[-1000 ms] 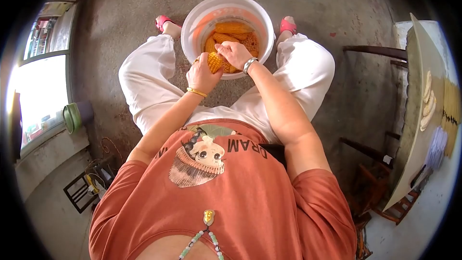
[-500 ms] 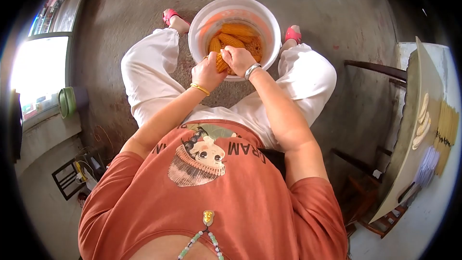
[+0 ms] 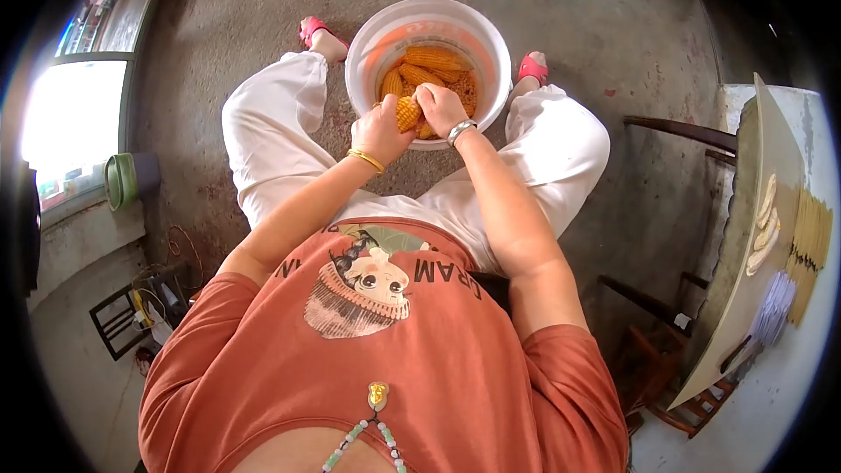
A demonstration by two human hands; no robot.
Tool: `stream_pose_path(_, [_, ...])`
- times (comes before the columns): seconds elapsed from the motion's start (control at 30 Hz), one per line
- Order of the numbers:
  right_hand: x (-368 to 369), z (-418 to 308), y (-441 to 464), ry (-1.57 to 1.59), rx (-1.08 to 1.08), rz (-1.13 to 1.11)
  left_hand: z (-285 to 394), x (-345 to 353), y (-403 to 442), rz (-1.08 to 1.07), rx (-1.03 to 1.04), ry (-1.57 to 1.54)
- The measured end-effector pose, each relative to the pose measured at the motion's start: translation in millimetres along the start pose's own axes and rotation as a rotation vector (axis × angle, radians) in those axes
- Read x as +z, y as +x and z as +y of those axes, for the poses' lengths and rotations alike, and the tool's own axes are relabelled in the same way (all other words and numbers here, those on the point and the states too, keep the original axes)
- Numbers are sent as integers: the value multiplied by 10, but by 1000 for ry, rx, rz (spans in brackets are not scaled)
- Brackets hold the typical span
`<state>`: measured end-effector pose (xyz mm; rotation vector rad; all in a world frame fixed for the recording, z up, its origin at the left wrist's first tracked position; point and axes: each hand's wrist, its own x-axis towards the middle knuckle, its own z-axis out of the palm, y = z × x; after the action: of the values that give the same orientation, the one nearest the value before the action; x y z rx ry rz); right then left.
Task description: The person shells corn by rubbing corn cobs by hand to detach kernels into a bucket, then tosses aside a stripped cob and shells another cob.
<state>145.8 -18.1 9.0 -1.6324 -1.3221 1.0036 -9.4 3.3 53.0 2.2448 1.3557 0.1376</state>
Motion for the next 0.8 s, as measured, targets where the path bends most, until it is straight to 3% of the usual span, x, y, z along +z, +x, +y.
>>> stream_pose_path(0.23, [-105,-211,-97,35,-6,-129,-69,46,-14,42,41,-42])
stream_pose_path(0.53, [-20,-166,-85,18,-96,-17,-56,16,2,34,-12,-74])
stream_pose_path(0.63, [-18,-166,-87,44,-39,-33,-21,-24,6,-3,-41,-63])
stream_pose_path(0.8, [-135,-271,-111,45,-43,-152,-52,8,1,21,-34,-97])
